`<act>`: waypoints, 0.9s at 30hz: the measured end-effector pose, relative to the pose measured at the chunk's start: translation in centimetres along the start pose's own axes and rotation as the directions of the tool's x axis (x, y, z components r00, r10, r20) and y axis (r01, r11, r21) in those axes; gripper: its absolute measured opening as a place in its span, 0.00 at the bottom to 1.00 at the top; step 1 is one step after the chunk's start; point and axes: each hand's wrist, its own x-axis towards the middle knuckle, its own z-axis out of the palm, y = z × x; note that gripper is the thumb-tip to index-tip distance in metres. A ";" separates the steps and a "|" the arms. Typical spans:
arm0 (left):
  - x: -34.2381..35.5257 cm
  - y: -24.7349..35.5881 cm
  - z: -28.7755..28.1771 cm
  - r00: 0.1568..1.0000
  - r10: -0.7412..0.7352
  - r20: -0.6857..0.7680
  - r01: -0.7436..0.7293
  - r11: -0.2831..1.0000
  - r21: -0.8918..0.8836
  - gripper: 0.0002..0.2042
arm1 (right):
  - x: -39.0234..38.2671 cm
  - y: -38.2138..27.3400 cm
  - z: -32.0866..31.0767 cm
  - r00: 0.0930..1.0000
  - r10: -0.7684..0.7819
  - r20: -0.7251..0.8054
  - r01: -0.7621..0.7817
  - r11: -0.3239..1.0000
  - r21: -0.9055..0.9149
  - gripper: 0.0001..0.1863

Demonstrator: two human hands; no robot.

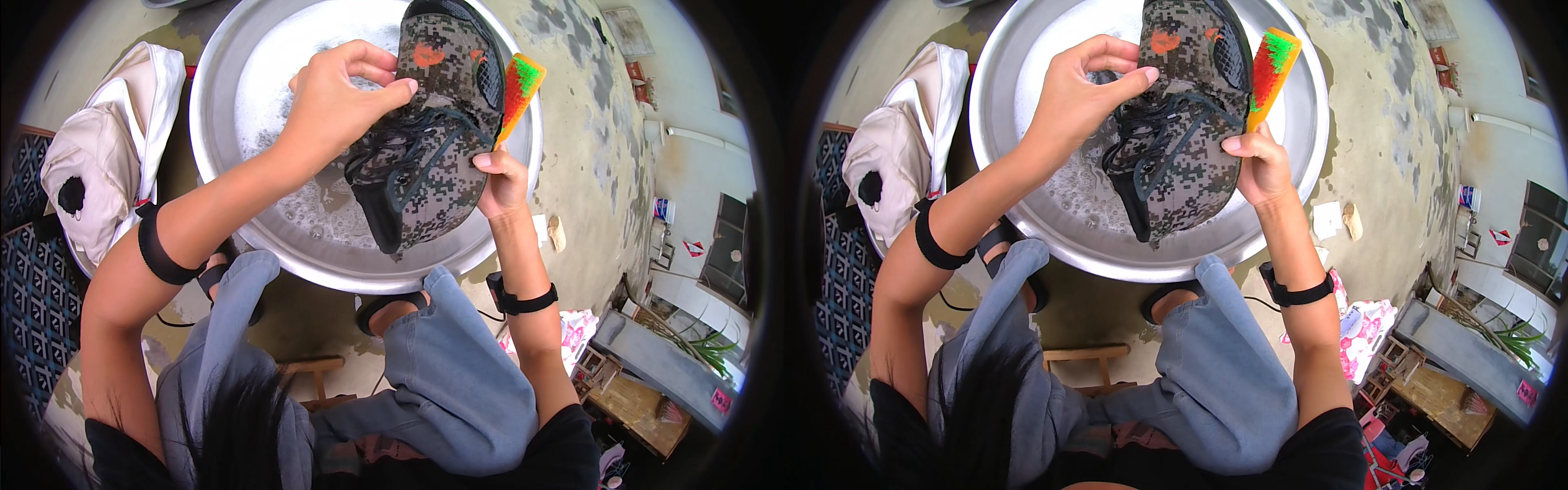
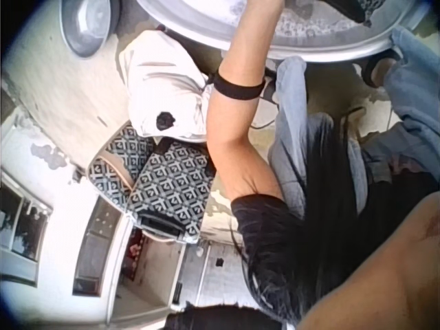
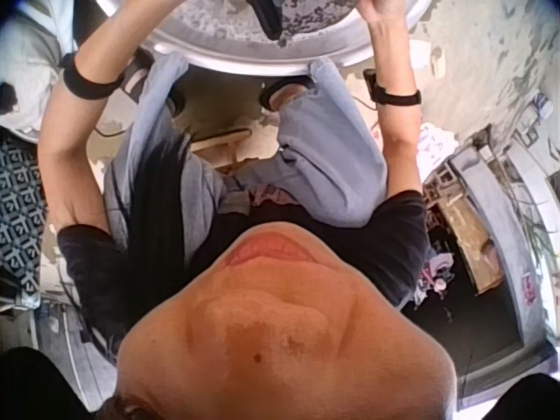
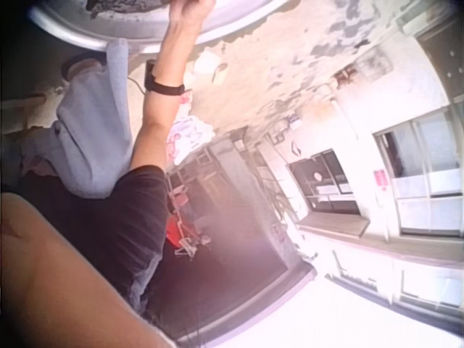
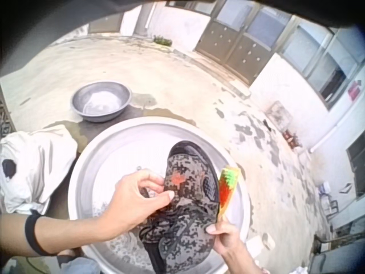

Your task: The person scrubs a pair of camouflage-patterned shoes in a metal basin filled with soapy water using a yellow brush. They scrub the first shoe thoroughly, then place it in a smaller basin and continue scrubbing the second shoe.

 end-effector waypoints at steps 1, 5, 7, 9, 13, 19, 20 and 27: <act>0.0 0.0 0.0 1.000 -0.017 0.002 0.017 1.000 -0.010 0.18 | 0.0 -0.1 0.0 1.000 0.006 0.003 -0.006 1.000 -0.003 0.48; 0.2 -0.3 -0.1 1.000 0.001 -0.023 0.000 0.999 0.035 0.23 | -0.1 0.0 0.3 1.000 0.011 0.003 -0.011 1.000 -0.002 0.47; 0.2 -0.5 -0.3 1.000 -0.003 -0.025 0.004 0.999 0.047 0.23 | -0.1 0.1 0.4 1.000 -0.009 -0.002 0.008 1.000 -0.007 0.47; 0.2 -0.7 -0.4 1.000 -0.010 -0.022 0.011 0.998 0.063 0.22 | -0.1 0.2 0.5 1.000 -0.008 -0.011 0.008 1.000 -0.012 0.47; 0.1 -0.7 -0.6 1.000 -0.006 -0.017 0.008 0.996 0.086 0.21 | -0.1 0.2 0.5 1.000 -0.001 -0.005 0.001 1.000 -0.016 0.46; 0.1 -0.7 -0.6 1.000 -0.001 -0.015 0.002 0.995 0.099 0.19 | -0.2 0.2 0.5 1.000 -0.005 -0.006 0.005 1.000 -0.012 0.46; 0.1 -0.7 -0.6 1.000 -0.004 -0.015 0.005 0.995 0.098 0.19 | -0.2 0.2 0.5 1.000 -0.005 -0.009 0.005 1.000 -0.012 0.46; 0.0 -0.7 -0.6 1.000 -0.019 -0.024 0.021 0.996 0.082 0.18 | -0.2 0.3 0.9 1.000 -0.002 -0.011 0.002 1.000 -0.015 0.46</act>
